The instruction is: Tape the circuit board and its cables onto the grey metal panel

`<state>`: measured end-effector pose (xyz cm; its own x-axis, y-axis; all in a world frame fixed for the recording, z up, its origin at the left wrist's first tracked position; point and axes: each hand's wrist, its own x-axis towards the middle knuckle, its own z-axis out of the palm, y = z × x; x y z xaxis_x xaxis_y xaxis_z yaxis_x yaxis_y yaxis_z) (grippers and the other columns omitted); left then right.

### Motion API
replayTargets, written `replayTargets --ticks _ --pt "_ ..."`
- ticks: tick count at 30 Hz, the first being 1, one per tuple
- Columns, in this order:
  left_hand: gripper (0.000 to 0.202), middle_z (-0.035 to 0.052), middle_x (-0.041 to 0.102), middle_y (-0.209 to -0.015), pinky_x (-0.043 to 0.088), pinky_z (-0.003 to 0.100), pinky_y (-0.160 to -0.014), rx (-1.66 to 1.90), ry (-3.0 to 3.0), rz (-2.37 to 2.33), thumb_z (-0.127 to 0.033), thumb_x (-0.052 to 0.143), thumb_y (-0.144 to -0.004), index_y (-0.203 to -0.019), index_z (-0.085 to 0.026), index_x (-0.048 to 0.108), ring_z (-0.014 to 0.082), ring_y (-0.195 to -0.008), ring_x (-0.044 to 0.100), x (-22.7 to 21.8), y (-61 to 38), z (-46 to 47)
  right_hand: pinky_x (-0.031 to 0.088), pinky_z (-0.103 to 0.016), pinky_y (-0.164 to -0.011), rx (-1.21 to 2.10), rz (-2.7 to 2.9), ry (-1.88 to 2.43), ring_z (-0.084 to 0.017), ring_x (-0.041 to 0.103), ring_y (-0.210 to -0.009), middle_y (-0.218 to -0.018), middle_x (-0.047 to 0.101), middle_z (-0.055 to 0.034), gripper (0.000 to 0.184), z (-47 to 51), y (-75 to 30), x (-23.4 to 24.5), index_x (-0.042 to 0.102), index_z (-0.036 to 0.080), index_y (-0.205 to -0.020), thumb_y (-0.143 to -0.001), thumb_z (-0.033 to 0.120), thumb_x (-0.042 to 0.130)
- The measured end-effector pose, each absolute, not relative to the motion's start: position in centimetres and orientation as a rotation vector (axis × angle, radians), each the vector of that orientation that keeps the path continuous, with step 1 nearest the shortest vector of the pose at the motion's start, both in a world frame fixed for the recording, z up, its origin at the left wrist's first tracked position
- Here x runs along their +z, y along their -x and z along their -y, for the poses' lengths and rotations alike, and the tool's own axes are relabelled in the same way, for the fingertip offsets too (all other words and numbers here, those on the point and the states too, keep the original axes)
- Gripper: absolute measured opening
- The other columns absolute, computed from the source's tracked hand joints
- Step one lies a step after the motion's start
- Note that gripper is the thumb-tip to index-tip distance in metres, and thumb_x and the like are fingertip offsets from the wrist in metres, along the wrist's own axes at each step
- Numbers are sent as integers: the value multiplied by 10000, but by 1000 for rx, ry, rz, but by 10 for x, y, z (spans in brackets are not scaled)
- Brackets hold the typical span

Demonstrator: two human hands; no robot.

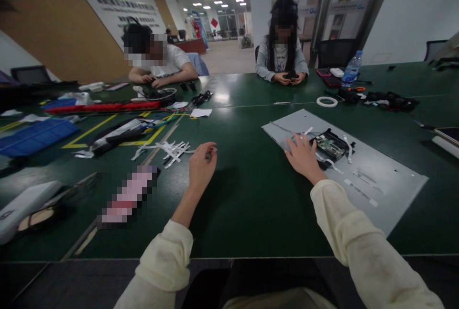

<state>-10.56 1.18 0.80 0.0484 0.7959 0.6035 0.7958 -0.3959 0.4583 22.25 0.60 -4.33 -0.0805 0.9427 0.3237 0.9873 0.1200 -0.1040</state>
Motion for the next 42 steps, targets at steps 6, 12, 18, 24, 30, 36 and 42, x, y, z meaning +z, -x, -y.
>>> replayTargets --ticks 6,12,18,24,30,36,42 --pt "242 57 625 -951 496 291 -737 1264 -2290 -1721 -123 464 -853 -1049 -185 591 167 -834 613 8 104 -11 208 -705 -996 -244 1959 2043 -370 193 -1364 -1479 310 -114 451 -20 -257 -54 429 253 -1340 -937 405 296" --pt "242 58 620 -948 489 287 -723 1240 -2283 -1744 -116 460 -855 -1049 -181 588 163 -816 607 5 104 -13 228 -699 -981 -292 1843 2175 -382 214 -1346 -1459 330 -125 450 -29 -282 -60 450 242 -1321 -935 416 300" --pt "234 54 621 -945 489 293 -727 1221 -2315 -1726 -124 454 -862 -1048 -183 583 162 -797 600 5 103 -12 221 -680 -983 -355 1734 2221 -389 252 -1317 -1437 352 -162 455 -40 -303 -65 469 206 -1304 -919 412 338" --pt "235 50 621 -935 489 292 -727 1209 -2312 -1747 -113 458 -854 -1038 -189 583 160 -779 601 4 102 -11 197 -668 -982 -447 1674 2236 -389 268 -1298 -1399 393 -170 459 -55 -320 -70 509 180 -1265 -905 414 348" --pt "238 53 626 -951 490 298 -736 1196 -2310 -1750 -115 461 -853 -1044 -189 582 161 -780 603 4 102 -11 181 -652 -989 -455 1668 2232 -390 293 -1281 -1352 436 -189 477 -64 -330 -72 530 144 -1238 -893 424 357" --pt "238 49 625 -945 486 290 -723 1191 -2311 -1747 -117 463 -852 -1045 -193 581 164 -788 605 4 102 -12 188 -631 -1000 -382 1646 2228 -388 281 -1301 -1358 434 -206 510 -65 -333 -73 507 130 -1261 -888 449 369" --pt "241 55 616 -942 488 285 -728 1168 -2322 -1759 -118 458 -856 -1051 -186 582 162 -798 607 1 103 -13 285 -429 -977 -68 1655 2225 -335 363 -1248 -1317 454 -280 606 -113 -356 -50 400 2 -1344 -882 395 410"
